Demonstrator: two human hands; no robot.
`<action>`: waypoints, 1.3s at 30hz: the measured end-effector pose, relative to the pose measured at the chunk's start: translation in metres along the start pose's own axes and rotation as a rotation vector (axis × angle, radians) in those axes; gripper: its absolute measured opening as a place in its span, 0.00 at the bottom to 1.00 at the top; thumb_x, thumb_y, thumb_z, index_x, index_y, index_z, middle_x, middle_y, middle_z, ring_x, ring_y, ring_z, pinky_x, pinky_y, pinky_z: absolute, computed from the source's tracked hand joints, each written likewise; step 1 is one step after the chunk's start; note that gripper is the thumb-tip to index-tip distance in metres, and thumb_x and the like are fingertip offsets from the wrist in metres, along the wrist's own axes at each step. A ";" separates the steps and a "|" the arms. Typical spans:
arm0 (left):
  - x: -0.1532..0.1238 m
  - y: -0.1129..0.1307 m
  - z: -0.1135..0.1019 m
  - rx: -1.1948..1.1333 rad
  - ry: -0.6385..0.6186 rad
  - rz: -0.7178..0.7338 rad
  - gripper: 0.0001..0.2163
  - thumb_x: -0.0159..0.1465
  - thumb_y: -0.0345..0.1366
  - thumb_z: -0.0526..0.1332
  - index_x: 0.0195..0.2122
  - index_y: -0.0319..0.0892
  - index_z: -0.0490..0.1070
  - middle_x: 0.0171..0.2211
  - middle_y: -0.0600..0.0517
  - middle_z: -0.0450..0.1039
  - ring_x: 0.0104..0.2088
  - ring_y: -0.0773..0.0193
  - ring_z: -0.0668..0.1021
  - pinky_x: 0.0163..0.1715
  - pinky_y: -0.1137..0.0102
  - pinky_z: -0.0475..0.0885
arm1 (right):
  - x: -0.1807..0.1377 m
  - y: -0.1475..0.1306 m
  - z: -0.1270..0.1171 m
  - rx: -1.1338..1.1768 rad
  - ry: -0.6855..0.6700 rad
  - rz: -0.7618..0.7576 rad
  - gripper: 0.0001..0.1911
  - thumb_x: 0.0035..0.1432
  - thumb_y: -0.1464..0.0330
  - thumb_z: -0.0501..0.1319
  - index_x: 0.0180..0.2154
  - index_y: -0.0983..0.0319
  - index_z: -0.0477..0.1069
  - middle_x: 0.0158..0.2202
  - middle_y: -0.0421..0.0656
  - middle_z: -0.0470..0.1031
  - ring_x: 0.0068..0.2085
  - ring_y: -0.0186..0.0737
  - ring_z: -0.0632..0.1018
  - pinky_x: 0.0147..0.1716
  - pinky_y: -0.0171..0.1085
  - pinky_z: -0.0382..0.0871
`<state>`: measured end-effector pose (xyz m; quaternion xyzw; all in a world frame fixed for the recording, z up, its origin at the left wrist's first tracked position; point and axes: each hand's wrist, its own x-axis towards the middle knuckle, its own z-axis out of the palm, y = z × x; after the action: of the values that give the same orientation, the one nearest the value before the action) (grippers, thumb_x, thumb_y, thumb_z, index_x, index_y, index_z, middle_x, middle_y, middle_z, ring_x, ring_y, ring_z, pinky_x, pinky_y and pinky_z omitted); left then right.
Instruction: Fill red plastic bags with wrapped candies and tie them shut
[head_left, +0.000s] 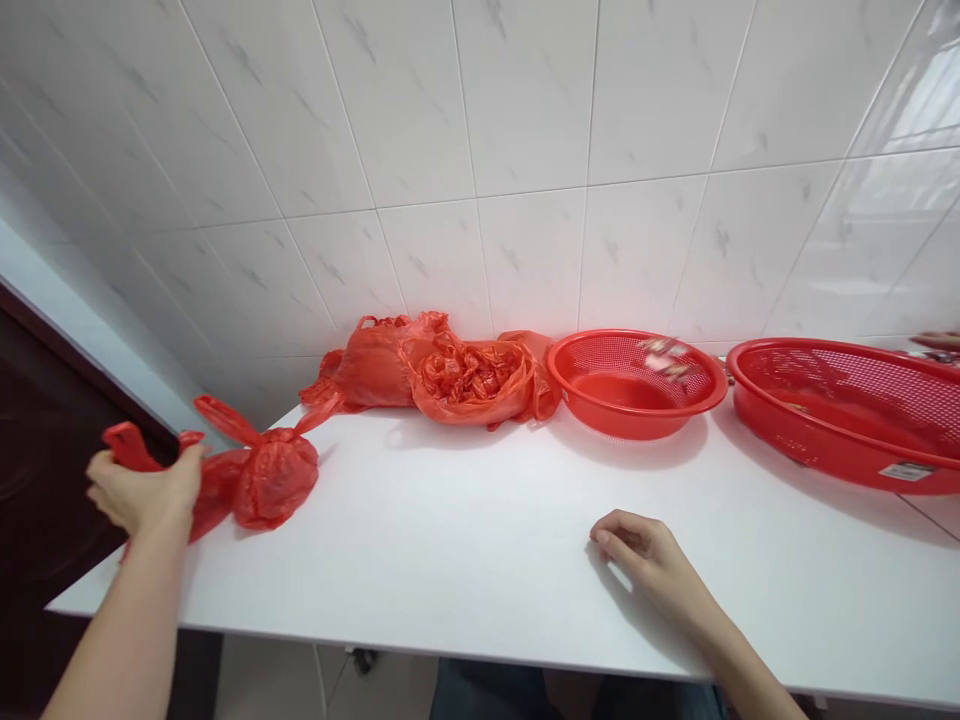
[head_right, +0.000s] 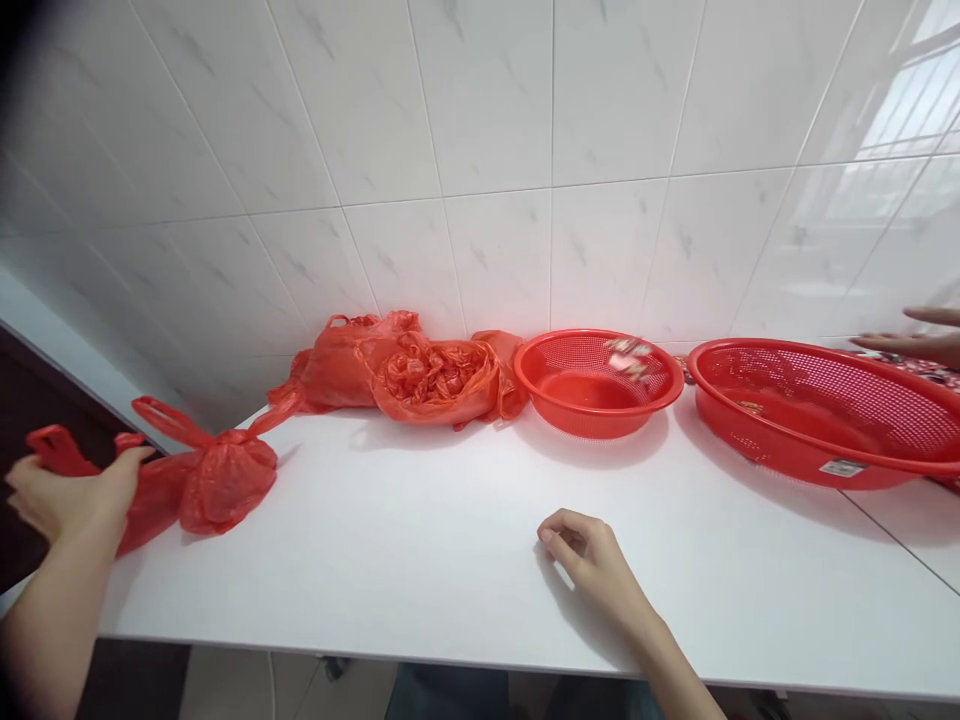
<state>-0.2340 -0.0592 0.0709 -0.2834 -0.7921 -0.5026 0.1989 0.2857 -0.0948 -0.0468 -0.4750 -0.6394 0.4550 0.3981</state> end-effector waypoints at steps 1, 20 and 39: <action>-0.002 0.011 0.000 0.004 0.037 -0.085 0.27 0.49 0.36 0.71 0.49 0.44 0.63 0.57 0.41 0.69 0.58 0.38 0.71 0.58 0.40 0.65 | 0.000 0.001 0.001 -0.018 -0.002 -0.003 0.17 0.61 0.56 0.58 0.30 0.62 0.75 0.26 0.43 0.74 0.32 0.42 0.75 0.35 0.39 0.68; -0.140 0.206 0.128 0.031 -0.825 0.818 0.15 0.63 0.28 0.57 0.48 0.39 0.78 0.53 0.37 0.76 0.56 0.44 0.74 0.57 0.55 0.66 | -0.001 0.004 0.004 -0.119 0.034 -0.066 0.17 0.62 0.57 0.57 0.30 0.62 0.76 0.27 0.43 0.76 0.31 0.41 0.75 0.32 0.38 0.68; -0.118 0.221 0.132 -0.239 -0.835 0.446 0.14 0.61 0.31 0.55 0.17 0.45 0.62 0.24 0.47 0.75 0.32 0.55 0.76 0.33 0.66 0.65 | 0.005 0.005 0.011 -0.212 0.074 -0.152 0.14 0.65 0.60 0.56 0.37 0.61 0.76 0.28 0.43 0.76 0.28 0.40 0.75 0.30 0.38 0.71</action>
<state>-0.0052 0.1047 0.0965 -0.6445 -0.6610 -0.3785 -0.0668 0.2752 -0.0913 -0.0546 -0.4812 -0.7027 0.3356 0.4025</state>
